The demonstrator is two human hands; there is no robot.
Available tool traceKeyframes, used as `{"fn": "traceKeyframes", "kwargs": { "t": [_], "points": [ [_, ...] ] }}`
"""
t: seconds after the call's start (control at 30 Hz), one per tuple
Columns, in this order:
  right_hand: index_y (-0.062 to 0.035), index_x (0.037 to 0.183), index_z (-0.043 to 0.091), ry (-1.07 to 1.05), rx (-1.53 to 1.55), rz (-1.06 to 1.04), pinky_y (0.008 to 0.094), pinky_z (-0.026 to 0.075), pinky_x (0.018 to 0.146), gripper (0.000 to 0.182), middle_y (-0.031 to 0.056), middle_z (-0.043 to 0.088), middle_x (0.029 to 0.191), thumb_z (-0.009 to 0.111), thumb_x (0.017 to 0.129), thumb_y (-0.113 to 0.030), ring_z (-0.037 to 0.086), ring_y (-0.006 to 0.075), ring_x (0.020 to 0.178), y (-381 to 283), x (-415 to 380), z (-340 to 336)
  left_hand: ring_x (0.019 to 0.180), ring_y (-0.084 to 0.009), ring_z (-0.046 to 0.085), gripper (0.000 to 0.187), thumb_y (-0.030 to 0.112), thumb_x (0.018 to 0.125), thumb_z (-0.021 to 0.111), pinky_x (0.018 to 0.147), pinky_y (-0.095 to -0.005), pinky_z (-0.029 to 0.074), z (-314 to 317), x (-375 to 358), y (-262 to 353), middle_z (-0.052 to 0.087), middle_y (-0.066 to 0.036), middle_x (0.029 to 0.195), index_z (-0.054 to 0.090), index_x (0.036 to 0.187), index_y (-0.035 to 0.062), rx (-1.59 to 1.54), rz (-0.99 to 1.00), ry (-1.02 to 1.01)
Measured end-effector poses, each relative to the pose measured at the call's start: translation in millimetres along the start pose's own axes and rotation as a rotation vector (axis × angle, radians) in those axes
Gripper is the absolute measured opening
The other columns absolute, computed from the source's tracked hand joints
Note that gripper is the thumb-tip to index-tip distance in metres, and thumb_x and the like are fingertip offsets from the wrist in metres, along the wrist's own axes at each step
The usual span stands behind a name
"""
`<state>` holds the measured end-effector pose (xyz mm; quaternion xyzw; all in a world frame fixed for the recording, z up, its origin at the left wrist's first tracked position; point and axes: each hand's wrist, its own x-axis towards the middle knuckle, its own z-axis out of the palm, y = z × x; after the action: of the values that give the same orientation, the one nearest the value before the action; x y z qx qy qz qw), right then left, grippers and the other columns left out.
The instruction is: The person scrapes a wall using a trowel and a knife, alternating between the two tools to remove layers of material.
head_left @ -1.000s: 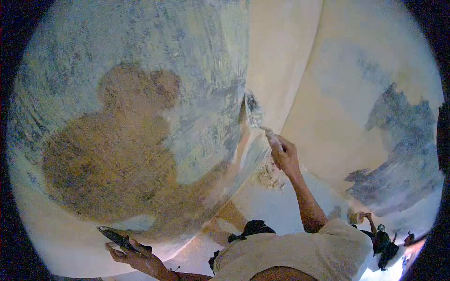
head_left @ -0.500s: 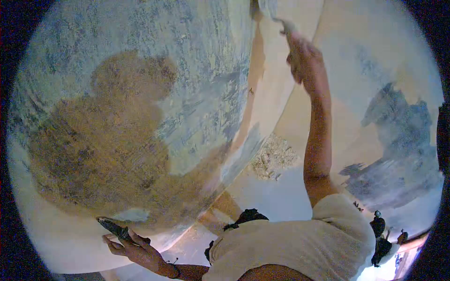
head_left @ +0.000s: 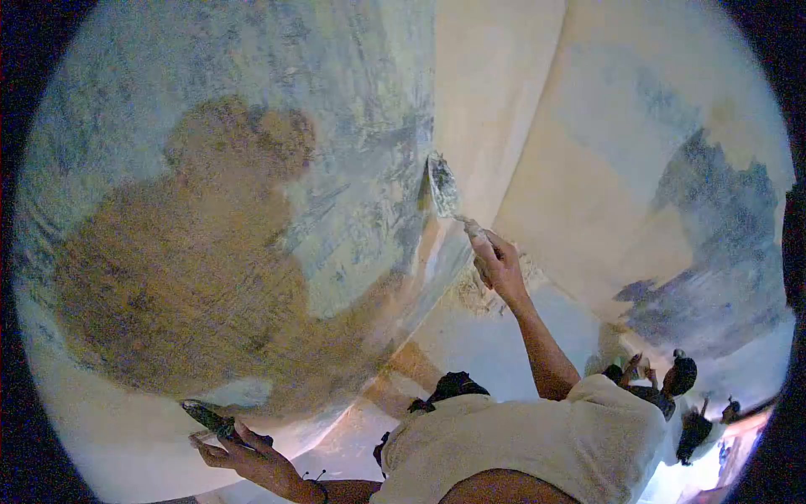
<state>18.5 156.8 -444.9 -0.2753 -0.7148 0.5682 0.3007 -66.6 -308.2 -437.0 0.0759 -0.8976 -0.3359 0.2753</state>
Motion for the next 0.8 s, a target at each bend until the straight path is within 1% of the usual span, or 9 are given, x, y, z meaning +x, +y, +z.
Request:
{"fn": "traceKeyframes", "kwargs": {
  "t": [0.17,0.27,0.43,0.57,0.63,0.67,0.7,0.77,0.8],
  "points": [
    [-0.0063,0.118,0.066,-0.014,0.005,-0.006,0.0253,0.03,0.039,0.038,-0.0052,0.044,0.052,0.059,0.097,-0.036,0.039,0.0051,0.043,-21,-2,1,0.14,-0.0428,0.027,0.048,0.04,0.101,0.047,0.086,-0.0462,0.055,4,2,-5,0.019,-0.026,0.15,0.055,0.126,-0.0007,0.038,0.149,0.078],
    [-0.0041,0.092,0.063,0.071,-0.168,-0.135,0.025,0.028,0.035,0.042,-0.0028,0.046,0.054,0.058,0.096,-0.045,0.04,0.0064,0.04,-24,4,-8,0.139,-0.0432,0.028,0.05,0.039,0.101,0.048,0.084,-0.045,0.056,5,4,-4,0.018,-0.027,0.15,0.054,0.127,-0.0022,0.095,0.092,0.07],
    [-0.0081,0.083,0.058,0.15,-0.062,-0.25,0.0265,0.032,0.039,0.046,0.0002,0.05,0.058,0.056,0.095,-0.053,0.043,0.0088,0.043,-153,38,9,0.14,-0.0446,0.026,0.051,0.037,0.102,0.049,0.096,-0.0511,0.047,7,3,21,0.017,-0.029,0.149,0.05,0.132,-0.0032,-0.177,-0.14,0.012],
    [-0.0069,0.089,0.06,0.197,-0.267,-0.614,0.0288,0.035,0.042,0.041,0.0015,0.053,0.062,0.05,0.098,-0.046,0.044,0.0097,0.048,-265,81,1,0.142,-0.045,0.022,0.049,0.037,0.102,0.048,0.104,-0.054,0.04,4,1,-6,0.017,-0.028,0.15,0.048,0.137,0.0023,-0.055,0.032,0.041],
    [-0.002,0.12,0.061,0.147,-0.064,-0.574,0.0243,0.03,0.038,0.054,-0.0045,0.041,0.057,0.051,0.098,-0.051,0.036,0.0065,0.042,-302,64,-2,0.143,-0.045,0.02,0.048,0.038,0.102,0.047,0.105,-0.0535,0.039,-3,-2,-4,0.016,-0.027,0.152,0.048,0.139,0.0062,0.028,0.124,0.049],
    [-0.0043,0.124,0.06,0.246,-0.277,-0.589,0.0251,0.032,0.041,0.052,-0.0024,0.045,0.063,0.051,0.099,-0.049,0.038,0.008,0.045,-301,62,-6,0.143,-0.045,0.02,0.048,0.038,0.102,0.046,0.104,-0.0529,0.041,-2,-4,-10,0.015,-0.026,0.152,0.048,0.139,0.0071,0.055,0.152,0.058],
    [-0.0052,0.112,0.06,0.239,-0.331,-0.567,0.0265,0.033,0.042,0.045,-0.0014,0.047,0.063,0.051,0.099,-0.047,0.04,0.0083,0.046,-289,64,-11,0.143,-0.0449,0.019,0.047,0.038,0.102,0.046,0.103,-0.0523,0.042,-2,-5,-12,0.015,-0.026,0.153,0.049,0.139,0.008,0.081,0.179,0.067],
    [-0.0071,0.089,0.06,0.219,-0.439,-0.529,0.0293,0.036,0.042,0.038,0.0006,0.052,0.062,0.05,0.098,-0.043,0.044,0.0089,0.048,-239,75,-20,0.143,-0.0439,0.021,0.043,0.038,0.102,0.046,0.088,-0.0467,0.053,-1,-6,-4,0.013,-0.025,0.154,0.053,0.136,0.011,0.037,0.171,0.075],
    [-0.0075,0.089,0.06,0.177,-0.297,-0.431,0.0292,0.035,0.042,0.038,-0.0001,0.051,0.062,0.05,0.099,-0.043,0.044,0.0087,0.048,-209,72,-20,0.142,-0.0435,0.022,0.043,0.038,0.102,0.046,0.084,-0.0446,0.055,-1,-7,-2,0.013,-0.025,0.154,0.053,0.135,0.0112,0.072,0.193,0.081]
  ]
}}
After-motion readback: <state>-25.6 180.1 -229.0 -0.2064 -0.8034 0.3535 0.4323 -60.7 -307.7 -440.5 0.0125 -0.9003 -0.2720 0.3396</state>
